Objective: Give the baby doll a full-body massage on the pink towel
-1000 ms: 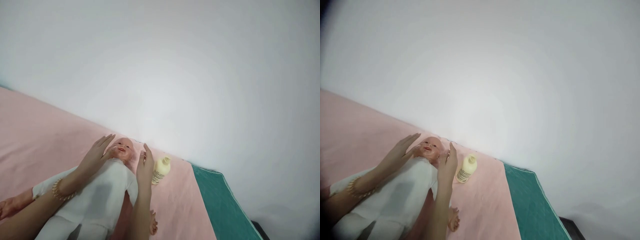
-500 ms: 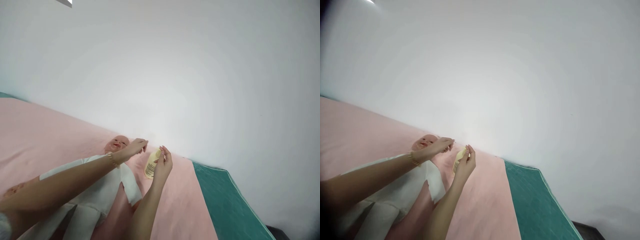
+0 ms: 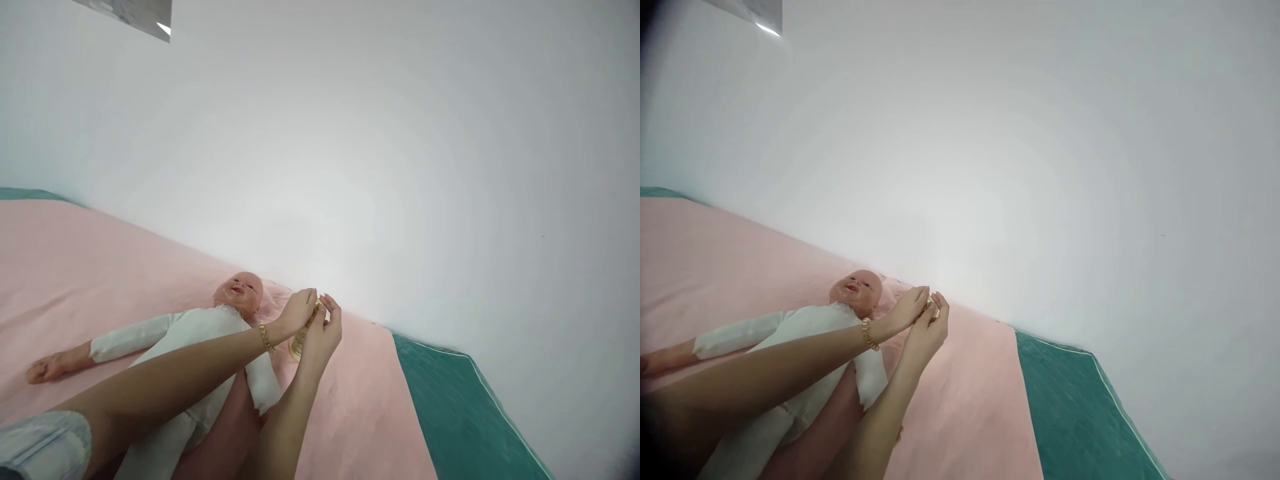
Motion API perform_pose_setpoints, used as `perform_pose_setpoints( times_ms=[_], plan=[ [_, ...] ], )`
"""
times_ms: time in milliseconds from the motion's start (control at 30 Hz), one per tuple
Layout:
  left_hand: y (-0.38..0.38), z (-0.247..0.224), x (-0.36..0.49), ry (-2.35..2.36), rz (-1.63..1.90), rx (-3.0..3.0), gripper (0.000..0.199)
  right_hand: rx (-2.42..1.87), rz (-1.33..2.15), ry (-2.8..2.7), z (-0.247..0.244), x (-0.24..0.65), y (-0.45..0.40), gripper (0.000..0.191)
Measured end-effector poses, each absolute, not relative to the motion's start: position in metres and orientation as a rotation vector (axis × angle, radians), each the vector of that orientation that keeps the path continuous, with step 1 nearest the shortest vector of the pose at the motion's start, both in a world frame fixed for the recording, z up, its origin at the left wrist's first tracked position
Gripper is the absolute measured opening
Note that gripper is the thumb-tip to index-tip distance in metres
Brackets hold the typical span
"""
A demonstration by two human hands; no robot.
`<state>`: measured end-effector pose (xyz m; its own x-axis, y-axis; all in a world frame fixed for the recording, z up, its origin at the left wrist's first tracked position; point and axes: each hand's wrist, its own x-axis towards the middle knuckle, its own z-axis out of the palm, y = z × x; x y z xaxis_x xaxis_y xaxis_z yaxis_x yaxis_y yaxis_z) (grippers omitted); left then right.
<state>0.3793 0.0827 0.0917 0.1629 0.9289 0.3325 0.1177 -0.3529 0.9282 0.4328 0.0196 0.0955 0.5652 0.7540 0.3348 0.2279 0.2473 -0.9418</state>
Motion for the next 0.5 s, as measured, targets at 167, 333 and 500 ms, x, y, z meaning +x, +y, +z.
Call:
perform_pose_setpoints(
  times_ms=[167,333,500],
  plan=[
    [0.075,0.090,0.378,0.940,1.315,1.474,0.038,-1.317,0.435,-0.941,0.093,0.428,0.024,0.038],
    [0.061,0.088,0.361,0.885,1.338,1.307,0.047,-1.435,0.304,-0.937,0.098,0.420,0.019,0.043],
    [0.042,0.098,0.314,0.868,1.401,1.304,0.048,-1.288,0.358,-0.986,0.111,0.379,0.011,0.052]
  ],
)
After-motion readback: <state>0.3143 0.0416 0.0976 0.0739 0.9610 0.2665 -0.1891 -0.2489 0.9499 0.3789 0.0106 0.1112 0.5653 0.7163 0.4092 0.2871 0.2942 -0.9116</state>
